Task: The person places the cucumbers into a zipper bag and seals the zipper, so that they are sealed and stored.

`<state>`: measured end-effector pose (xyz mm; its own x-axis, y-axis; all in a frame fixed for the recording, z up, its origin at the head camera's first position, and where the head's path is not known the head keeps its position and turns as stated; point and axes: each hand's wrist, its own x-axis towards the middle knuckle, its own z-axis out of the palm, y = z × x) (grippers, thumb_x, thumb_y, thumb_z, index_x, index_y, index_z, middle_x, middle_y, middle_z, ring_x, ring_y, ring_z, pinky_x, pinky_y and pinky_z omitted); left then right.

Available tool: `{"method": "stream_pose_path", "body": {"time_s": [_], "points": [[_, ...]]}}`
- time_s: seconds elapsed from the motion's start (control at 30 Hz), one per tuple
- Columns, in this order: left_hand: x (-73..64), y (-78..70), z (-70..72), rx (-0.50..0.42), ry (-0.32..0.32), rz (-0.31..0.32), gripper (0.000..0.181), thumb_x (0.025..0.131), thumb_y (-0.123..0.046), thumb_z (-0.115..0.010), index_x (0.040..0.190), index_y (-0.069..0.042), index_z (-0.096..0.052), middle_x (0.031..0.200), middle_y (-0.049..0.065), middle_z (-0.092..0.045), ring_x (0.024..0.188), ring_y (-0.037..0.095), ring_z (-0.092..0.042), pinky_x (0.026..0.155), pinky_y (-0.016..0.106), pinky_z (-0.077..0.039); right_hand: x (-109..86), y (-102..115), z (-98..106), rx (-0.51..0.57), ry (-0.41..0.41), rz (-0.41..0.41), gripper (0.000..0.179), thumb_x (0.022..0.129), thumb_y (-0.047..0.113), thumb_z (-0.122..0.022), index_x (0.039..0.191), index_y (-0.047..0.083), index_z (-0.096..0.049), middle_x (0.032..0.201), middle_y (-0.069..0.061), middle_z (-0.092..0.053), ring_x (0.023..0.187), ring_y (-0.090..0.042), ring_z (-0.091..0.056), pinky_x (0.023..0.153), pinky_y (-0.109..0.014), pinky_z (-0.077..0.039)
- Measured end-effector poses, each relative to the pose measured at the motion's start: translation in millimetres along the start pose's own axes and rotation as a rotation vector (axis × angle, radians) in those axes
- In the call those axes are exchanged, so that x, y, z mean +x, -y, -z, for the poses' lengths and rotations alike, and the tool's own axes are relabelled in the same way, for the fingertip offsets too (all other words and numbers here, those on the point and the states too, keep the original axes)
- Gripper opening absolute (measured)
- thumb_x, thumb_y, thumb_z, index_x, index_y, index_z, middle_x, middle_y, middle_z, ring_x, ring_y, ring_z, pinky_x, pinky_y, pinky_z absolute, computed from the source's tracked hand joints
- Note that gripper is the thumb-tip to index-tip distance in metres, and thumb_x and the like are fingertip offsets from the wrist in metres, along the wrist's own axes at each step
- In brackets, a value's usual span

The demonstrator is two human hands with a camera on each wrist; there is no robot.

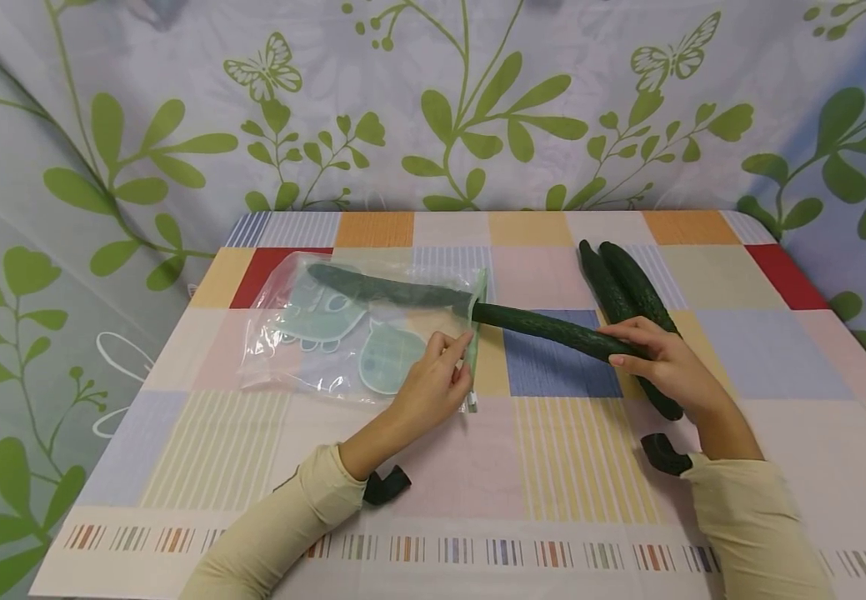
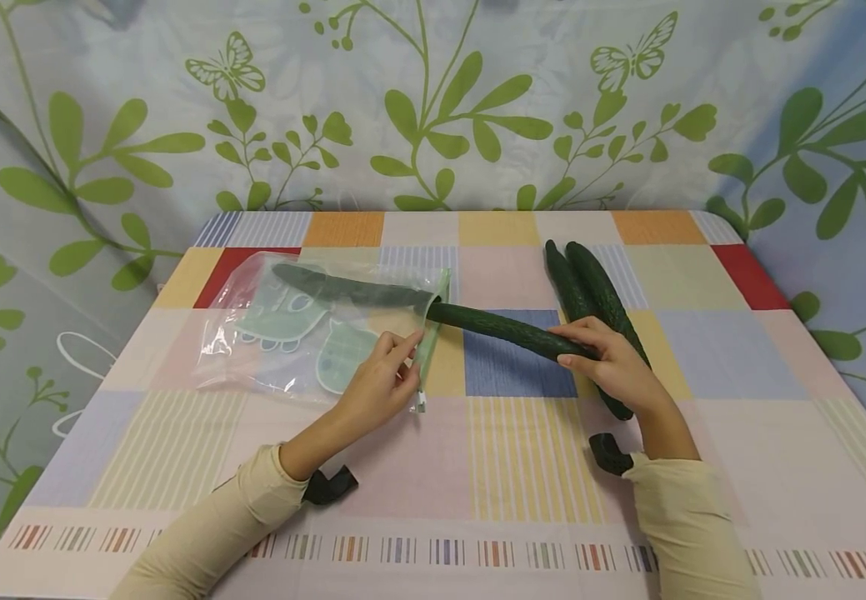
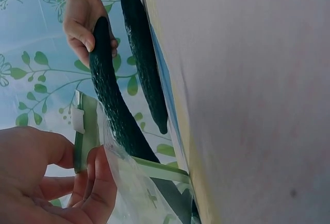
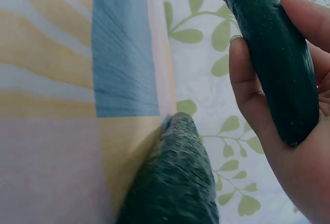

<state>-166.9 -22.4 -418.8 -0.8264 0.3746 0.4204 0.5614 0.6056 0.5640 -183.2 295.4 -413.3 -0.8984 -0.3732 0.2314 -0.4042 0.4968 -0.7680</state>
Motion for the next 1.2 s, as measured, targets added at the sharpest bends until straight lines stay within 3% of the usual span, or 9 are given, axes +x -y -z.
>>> {"method": "stream_pose_path", "body": {"time_s": [0.13, 0.33, 0.6, 0.67, 0.9, 1.0, 1.2], "points": [[-0.4, 0.3, 0.1, 0.003, -0.005, -0.018, 0.043, 0.083, 0.0, -0.052, 0.125, 0.006, -0.05, 0.093, 0.008, -0.045, 0.062, 0.008, -0.051, 0.05, 0.012, -0.039, 2.1, -2, -4, 0.028, 0.024, 0.001, 0.037, 0.087, 0.001, -0.055, 0.123, -0.006, -0.051, 0.107, 0.012, -0.047, 0.109, 0.007, -0.038, 0.082, -0.006, -0.032], [0.4, 1.0, 1.5, 0.011, -0.012, -0.03, 0.043, 0.083, -0.001, -0.053, 0.125, 0.006, -0.05, 0.093, 0.009, -0.046, 0.062, 0.007, -0.051, 0.049, 0.012, -0.038, 7.7, -2, -10, 0.028, 0.05, -0.016, 0.037, 0.089, 0.005, -0.054, 0.125, -0.003, -0.051, 0.11, 0.014, -0.046, 0.108, 0.007, -0.036, 0.083, -0.007, -0.032], [-0.2, 0.6, 1.4, 0.02, 0.021, -0.028, 0.043, 0.084, -0.002, -0.052, 0.126, 0.005, -0.049, 0.093, 0.008, -0.046, 0.06, 0.006, -0.051, 0.049, 0.011, -0.037, 18.4, -3, -19, 0.088, 0.111, -0.083, 0.04, 0.091, 0.011, -0.053, 0.128, -0.001, -0.048, 0.12, 0.004, -0.043, 0.117, -0.017, -0.036, 0.081, -0.011, -0.037], [-1.0, 0.1, 1.2, 0.022, 0.019, -0.03, 0.043, 0.084, -0.003, -0.053, 0.126, 0.005, -0.05, 0.093, 0.008, -0.046, 0.06, 0.007, -0.051, 0.048, 0.011, -0.037, 20.9, -4, -21, 0.11, 0.127, -0.094, 0.041, 0.091, 0.012, -0.053, 0.129, 0.0, -0.048, 0.121, 0.004, -0.043, 0.116, -0.017, -0.037, 0.081, -0.012, -0.038], [-0.7, 1.6, 1.1, 0.021, 0.012, -0.037, 0.043, 0.084, -0.003, -0.052, 0.126, 0.005, -0.049, 0.09, 0.008, -0.045, 0.059, 0.006, -0.05, 0.048, 0.011, -0.036, 35.0, -5, -32, 0.182, 0.161, -0.092, 0.041, 0.09, 0.011, -0.054, 0.129, -0.002, -0.048, 0.122, -0.004, -0.044, 0.11, 0.001, -0.036, 0.08, -0.012, -0.04], [-0.3, 1.8, 1.9, 0.024, 0.005, -0.046, 0.044, 0.085, -0.003, -0.052, 0.127, 0.005, -0.048, 0.09, 0.008, -0.044, 0.06, 0.006, -0.049, 0.048, 0.011, -0.035, 43.5, -4, -37, 0.213, 0.187, -0.103, 0.041, 0.09, 0.012, -0.054, 0.129, -0.002, -0.048, 0.122, -0.008, -0.044, 0.108, 0.0, -0.039, 0.079, -0.014, -0.043], [0.5, 0.5, 4.6, 0.014, -0.031, -0.059, 0.045, 0.084, -0.003, -0.053, 0.128, 0.005, -0.047, 0.092, 0.008, -0.045, 0.06, 0.006, -0.049, 0.049, 0.011, -0.036, 63.5, -2, -50, 0.294, 0.215, -0.05, 0.04, 0.089, 0.009, -0.055, 0.125, -0.006, -0.049, 0.11, -0.002, -0.049, 0.091, -0.009, -0.048, 0.074, -0.019, -0.044]]}}
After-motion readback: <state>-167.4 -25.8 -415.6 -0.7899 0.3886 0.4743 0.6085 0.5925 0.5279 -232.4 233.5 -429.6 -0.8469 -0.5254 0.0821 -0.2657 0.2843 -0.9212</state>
